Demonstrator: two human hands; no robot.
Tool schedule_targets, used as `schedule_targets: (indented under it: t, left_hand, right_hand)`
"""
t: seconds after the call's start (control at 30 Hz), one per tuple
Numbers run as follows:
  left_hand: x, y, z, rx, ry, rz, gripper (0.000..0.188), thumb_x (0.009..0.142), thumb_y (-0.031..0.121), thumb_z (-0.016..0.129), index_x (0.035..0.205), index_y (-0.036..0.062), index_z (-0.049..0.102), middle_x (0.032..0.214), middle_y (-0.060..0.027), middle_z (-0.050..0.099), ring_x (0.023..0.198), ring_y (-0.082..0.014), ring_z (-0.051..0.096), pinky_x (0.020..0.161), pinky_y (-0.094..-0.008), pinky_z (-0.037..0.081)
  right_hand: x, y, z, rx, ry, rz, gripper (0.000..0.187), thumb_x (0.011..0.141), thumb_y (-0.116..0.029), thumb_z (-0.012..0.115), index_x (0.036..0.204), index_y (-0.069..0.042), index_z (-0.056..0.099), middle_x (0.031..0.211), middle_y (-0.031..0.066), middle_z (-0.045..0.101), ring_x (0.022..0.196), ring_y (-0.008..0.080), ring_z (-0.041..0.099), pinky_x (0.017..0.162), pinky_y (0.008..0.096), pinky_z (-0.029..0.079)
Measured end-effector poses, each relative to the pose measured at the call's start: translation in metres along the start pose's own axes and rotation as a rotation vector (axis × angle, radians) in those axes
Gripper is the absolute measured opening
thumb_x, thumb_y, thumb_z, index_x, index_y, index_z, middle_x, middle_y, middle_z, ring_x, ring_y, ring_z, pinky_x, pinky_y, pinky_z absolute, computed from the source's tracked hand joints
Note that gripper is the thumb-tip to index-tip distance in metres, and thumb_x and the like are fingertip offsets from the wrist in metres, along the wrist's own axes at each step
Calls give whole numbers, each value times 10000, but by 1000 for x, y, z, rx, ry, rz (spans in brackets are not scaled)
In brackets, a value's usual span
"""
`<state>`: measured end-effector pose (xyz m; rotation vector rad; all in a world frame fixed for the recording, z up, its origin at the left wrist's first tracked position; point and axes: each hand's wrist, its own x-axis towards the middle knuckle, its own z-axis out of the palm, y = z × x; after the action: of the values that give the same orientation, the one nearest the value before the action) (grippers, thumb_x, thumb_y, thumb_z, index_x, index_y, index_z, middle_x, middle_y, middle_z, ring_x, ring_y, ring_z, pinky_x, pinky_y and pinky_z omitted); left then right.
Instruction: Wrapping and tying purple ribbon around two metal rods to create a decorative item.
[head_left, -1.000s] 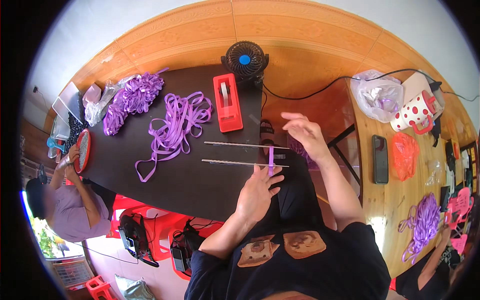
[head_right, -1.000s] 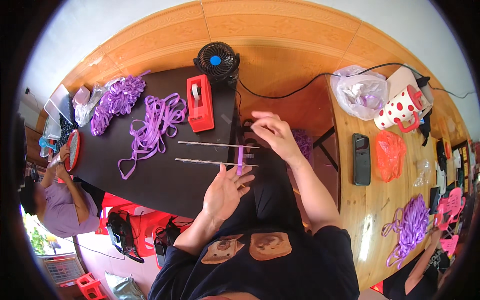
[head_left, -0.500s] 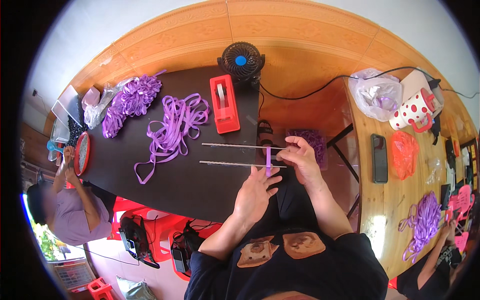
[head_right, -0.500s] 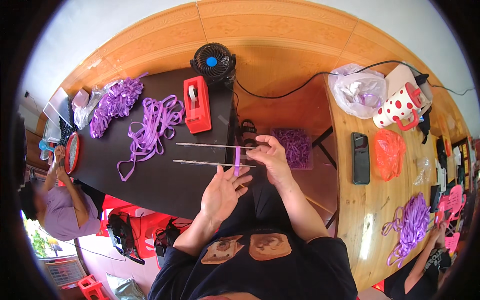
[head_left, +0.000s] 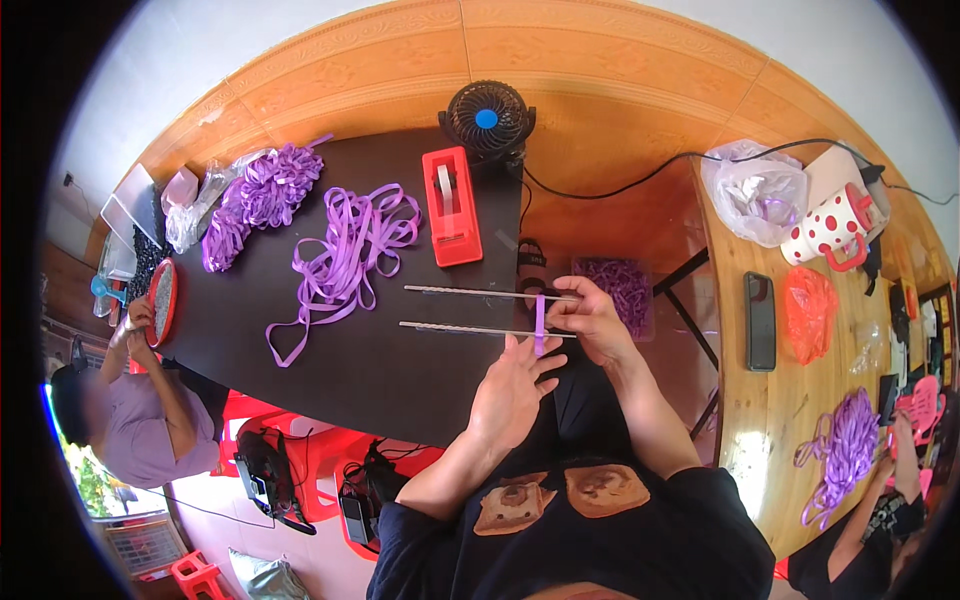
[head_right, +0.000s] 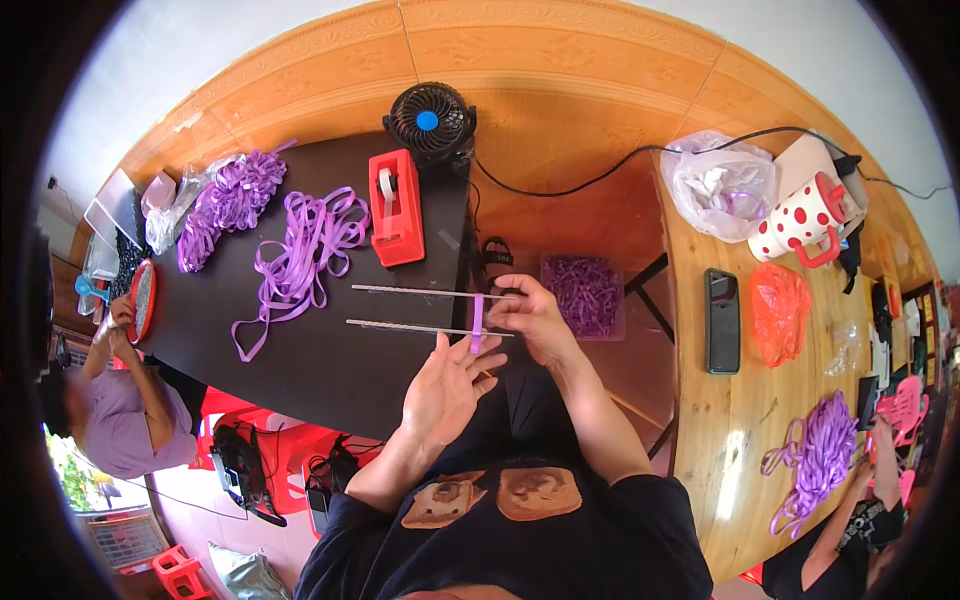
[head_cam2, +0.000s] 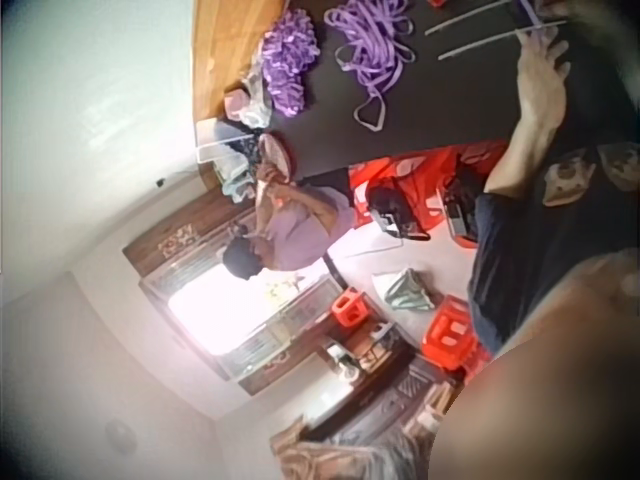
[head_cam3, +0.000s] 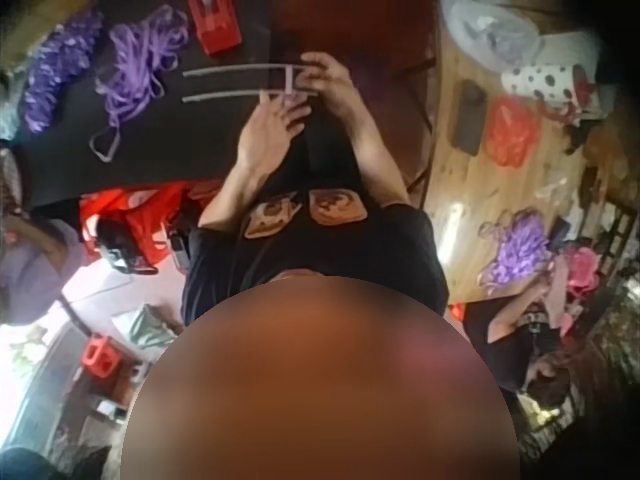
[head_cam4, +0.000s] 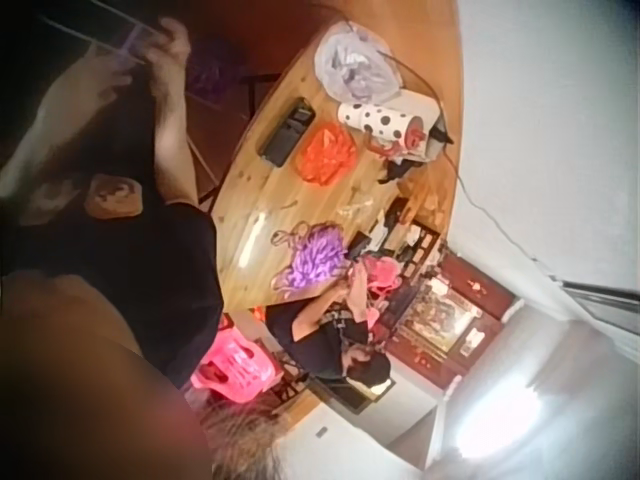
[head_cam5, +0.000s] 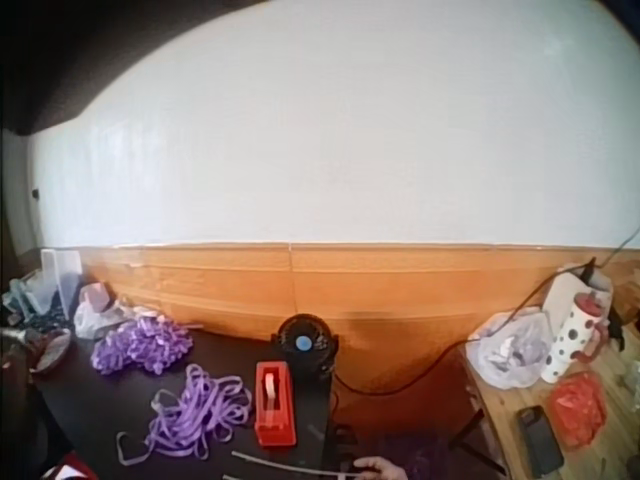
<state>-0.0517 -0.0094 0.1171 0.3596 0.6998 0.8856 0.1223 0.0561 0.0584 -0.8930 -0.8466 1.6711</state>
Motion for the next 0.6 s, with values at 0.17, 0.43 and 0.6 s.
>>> schedule_targets:
  t: [0.17, 0.43, 0.6]
  left_hand:
    - [0, -1, -1, 15, -9, 0, 602, 993, 502, 253, 1336, 42, 434, 1301, -84, 501, 1160, -220, 467, 910, -343, 331]
    - [2, -3, -4, 4, -16, -4, 588, 997, 490, 235, 1329, 53, 447, 1293, -63, 509, 1158, -205, 468, 910, -339, 327]
    - [2, -3, -5, -2, -19, 1, 584, 998, 486, 235, 1325, 54, 451, 1292, -61, 510, 1157, -202, 467, 909, -338, 326]
  right_hand:
    - [8, 3, 15, 119, -52, 107, 488, 759, 100, 622, 1197, -28, 450, 862, 91, 617, 786, 163, 609, 721, 290, 499]
    - [16, 12, 23, 294, -130, 76, 523, 726, 98, 655, 1195, -39, 469, 807, 86, 583, 759, 186, 597, 721, 300, 510]
    - [16, 11, 26, 300, -131, 87, 500, 730, 77, 669, 1179, -41, 485, 804, 93, 590, 756, 188, 600, 716, 298, 512]
